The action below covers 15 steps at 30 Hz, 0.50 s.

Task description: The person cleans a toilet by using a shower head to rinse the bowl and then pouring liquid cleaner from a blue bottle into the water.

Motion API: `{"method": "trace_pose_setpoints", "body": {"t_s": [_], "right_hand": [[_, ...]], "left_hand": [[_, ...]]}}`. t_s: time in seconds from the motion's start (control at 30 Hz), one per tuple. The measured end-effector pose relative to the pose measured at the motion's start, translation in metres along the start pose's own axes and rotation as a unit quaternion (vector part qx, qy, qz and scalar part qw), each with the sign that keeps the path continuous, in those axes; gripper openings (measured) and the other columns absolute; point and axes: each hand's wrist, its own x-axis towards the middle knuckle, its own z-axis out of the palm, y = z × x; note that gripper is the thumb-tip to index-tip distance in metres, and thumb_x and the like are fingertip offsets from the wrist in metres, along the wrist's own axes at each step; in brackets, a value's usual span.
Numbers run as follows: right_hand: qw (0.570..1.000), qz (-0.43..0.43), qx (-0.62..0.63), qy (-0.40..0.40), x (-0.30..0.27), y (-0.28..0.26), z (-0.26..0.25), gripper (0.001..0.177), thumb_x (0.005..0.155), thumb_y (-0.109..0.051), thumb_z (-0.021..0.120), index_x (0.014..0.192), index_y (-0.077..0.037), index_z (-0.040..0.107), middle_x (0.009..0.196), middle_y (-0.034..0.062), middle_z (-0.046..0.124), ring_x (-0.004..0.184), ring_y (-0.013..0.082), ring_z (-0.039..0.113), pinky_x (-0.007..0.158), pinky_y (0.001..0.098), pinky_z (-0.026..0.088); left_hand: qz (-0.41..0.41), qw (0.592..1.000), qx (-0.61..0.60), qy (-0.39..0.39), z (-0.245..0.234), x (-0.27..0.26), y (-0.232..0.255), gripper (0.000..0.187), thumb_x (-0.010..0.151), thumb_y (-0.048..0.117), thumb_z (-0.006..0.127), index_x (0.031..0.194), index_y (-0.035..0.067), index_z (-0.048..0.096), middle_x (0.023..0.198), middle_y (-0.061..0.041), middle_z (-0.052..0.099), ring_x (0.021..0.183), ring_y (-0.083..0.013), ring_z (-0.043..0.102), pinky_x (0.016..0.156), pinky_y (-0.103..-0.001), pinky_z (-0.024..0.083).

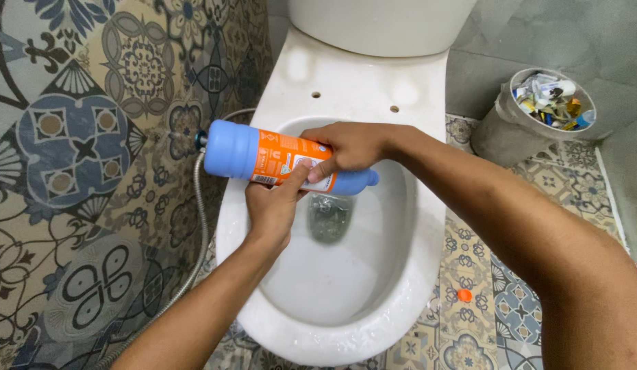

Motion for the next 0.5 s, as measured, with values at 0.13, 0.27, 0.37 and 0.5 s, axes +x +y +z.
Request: {"method": "trace_pose_setpoints", "body": {"t_s": [0.13,0.27,0.37,0.5], "right_hand": [[1.0,-0.004,0.002,-0.005,0.004,0.0,0.005,0.068,0.082,-0.051,0.075,0.134,-0.011,0.059,0.122,0.0097,0.073,0.113,0.0237,0.067,0.096,0.0386,0.051],[0.999,-0.01,0.031,-0.008,0.004,-0.002,0.008,0.064,0.084,-0.044,0.075,0.136,-0.011,0.058,0.123,0.0082,0.072,0.114,0.0219,0.066,0.098,0.0377,0.049],[0.999,-0.016,0.049,-0.013,0.004,-0.004,0.012,0.06,0.086,-0.038,0.075,0.135,-0.009,0.057,0.122,0.0076,0.071,0.114,0.0204,0.065,0.098,0.0369,0.049],[0.991,-0.062,0.116,-0.039,0.005,-0.001,0.018,0.052,0.091,-0.034,0.073,0.131,-0.004,0.06,0.124,0.0079,0.069,0.115,0.0191,0.063,0.101,0.0358,0.049]], "left_hand": [[-0.008,1.0,0.023,0.018,-0.004,-0.001,-0.001,0.035,0.086,0.015,0.08,0.114,-0.003,0.069,0.106,-0.011,0.074,0.088,-0.0173,0.074,0.074,-0.032,0.062],[-0.008,1.0,0.017,0.017,-0.007,-0.001,0.0,0.037,0.084,0.016,0.08,0.113,-0.003,0.068,0.106,-0.011,0.075,0.09,-0.0182,0.075,0.075,-0.033,0.065],[-0.016,0.999,0.032,0.006,-0.009,-0.004,0.006,0.037,0.083,0.017,0.08,0.113,-0.002,0.068,0.106,-0.011,0.075,0.089,-0.0186,0.076,0.075,-0.033,0.066],[-0.039,0.997,0.071,0.011,-0.012,-0.008,0.014,0.035,0.083,0.018,0.081,0.11,-0.003,0.071,0.104,-0.012,0.076,0.087,-0.0196,0.077,0.073,-0.033,0.066]]}}
